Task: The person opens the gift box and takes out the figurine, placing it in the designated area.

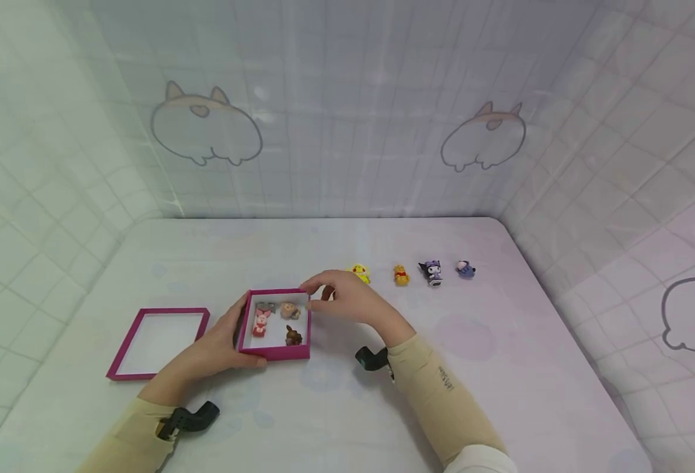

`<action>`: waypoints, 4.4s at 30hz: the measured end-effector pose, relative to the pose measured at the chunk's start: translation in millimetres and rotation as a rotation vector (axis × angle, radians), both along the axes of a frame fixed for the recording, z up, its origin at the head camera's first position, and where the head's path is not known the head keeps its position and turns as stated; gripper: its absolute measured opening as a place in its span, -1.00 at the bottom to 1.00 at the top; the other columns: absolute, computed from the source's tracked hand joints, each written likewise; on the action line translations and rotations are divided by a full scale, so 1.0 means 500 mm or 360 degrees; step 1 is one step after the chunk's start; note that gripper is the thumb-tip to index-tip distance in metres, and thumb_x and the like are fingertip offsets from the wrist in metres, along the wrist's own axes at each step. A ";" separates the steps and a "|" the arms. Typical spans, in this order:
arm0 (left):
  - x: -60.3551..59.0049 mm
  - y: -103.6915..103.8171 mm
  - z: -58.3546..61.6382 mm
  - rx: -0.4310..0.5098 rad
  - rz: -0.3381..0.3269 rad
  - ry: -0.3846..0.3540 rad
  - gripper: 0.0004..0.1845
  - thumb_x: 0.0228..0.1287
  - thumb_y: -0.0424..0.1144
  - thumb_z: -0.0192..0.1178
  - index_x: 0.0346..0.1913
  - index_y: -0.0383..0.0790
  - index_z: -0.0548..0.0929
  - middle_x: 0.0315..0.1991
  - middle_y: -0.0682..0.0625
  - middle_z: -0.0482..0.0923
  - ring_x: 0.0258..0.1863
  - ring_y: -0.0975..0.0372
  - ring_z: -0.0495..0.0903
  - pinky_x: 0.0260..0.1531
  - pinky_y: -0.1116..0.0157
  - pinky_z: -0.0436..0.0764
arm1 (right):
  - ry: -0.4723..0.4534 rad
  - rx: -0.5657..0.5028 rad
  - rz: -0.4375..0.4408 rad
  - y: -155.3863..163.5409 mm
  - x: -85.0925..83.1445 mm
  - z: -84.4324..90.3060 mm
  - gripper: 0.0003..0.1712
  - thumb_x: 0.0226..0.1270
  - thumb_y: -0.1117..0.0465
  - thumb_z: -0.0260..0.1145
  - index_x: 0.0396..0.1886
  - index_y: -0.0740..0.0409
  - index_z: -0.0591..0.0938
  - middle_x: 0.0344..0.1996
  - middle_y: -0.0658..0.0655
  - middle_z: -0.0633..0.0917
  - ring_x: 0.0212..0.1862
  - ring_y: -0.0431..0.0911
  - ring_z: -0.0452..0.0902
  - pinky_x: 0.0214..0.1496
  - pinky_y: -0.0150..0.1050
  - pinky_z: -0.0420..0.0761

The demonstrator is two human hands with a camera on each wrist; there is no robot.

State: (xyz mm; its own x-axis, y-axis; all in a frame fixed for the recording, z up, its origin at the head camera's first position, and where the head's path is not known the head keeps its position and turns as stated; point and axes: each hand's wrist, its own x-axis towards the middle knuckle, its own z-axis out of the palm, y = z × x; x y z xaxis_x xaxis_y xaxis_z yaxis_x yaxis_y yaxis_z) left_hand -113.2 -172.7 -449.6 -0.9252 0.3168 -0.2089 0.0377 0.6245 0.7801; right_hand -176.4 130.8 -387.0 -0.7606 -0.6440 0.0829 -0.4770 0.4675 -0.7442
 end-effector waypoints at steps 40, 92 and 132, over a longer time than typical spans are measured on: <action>-0.007 0.004 -0.006 0.0037 -0.0021 0.0049 0.50 -0.28 0.21 0.60 0.59 0.01 -0.29 0.53 -0.16 -0.07 0.45 -0.08 0.01 0.30 -0.27 0.19 | 0.0172 0.0900 0.0224 -0.161 0.028 0.015 -0.68 0.23 -0.04 0.46 -0.10 -0.01 0.77 -0.49 -0.22 0.62 -0.39 -0.30 0.50 -0.35 -0.39 0.55; -0.010 0.006 -0.002 -0.0002 -0.0022 0.0031 0.51 -0.27 0.23 0.59 0.59 -0.02 -0.32 0.56 -0.19 -0.16 0.49 -0.14 -0.10 0.30 -0.29 0.13 | -0.0166 0.0156 -0.0068 -0.079 0.004 0.001 -0.42 0.15 0.01 0.53 0.18 -0.17 0.57 -0.17 -0.16 0.63 -0.23 -0.15 0.55 -0.26 -0.29 0.64; -0.008 0.008 0.003 -0.0026 -0.0020 0.0017 0.51 -0.26 0.19 0.60 0.59 -0.03 -0.32 0.55 -0.20 -0.15 0.48 -0.13 -0.09 0.27 -0.31 0.18 | -0.0136 0.0047 -0.0524 0.117 0.062 -0.036 -0.35 0.17 0.15 0.51 0.29 -0.04 0.55 -0.14 -0.04 0.64 -0.21 -0.12 0.54 -0.26 -0.18 0.59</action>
